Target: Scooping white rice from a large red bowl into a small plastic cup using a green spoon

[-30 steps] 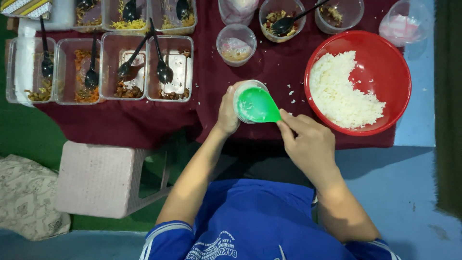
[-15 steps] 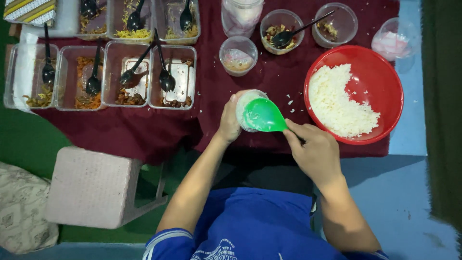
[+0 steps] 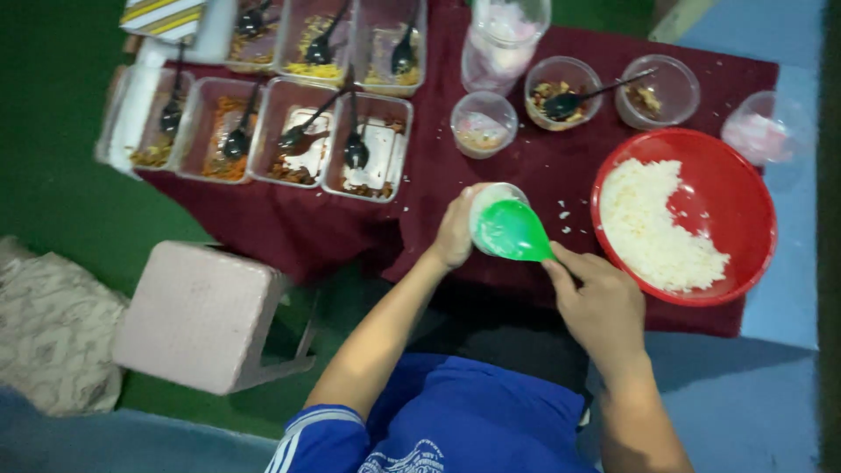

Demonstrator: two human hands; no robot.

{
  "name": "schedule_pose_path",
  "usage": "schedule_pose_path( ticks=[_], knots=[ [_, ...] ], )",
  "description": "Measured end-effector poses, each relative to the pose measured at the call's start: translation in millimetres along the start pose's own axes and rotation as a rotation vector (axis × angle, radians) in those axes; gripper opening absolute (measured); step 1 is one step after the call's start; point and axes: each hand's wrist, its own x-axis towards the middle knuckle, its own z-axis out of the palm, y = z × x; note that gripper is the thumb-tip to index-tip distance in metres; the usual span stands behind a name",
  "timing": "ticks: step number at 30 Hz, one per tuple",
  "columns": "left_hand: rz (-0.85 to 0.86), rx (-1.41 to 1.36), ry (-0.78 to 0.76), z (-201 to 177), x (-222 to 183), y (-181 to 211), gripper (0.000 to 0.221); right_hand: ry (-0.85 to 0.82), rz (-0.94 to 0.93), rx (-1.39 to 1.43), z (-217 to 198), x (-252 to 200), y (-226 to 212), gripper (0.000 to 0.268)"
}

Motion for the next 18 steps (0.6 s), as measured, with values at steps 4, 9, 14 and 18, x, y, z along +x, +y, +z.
schedule_pose_path(
  ticks=[4, 9, 14, 18],
  knots=[
    [0.014, -0.001, 0.014, -0.2, -0.4, -8.2, 0.054, 0.056, 0.004, 0.046, -1.8, -1.5, -3.3, 0.024],
    [0.012, -0.008, 0.000, 3.7, -2.2, 2.4, 0.052, 0.010, -0.009, -0.055, 0.1, -4.4, 7.0, 0.024],
    [0.015, -0.025, -0.027, 6.5, -0.8, 17.9, 0.054, 0.032, 0.045, 0.039, 1.0, -3.8, 2.2, 0.024],
    [0.018, 0.008, -0.042, 1.8, -0.7, 11.7, 0.054, 0.060, 0.021, -0.004, -2.4, -8.4, 4.6, 0.026]
  ],
)
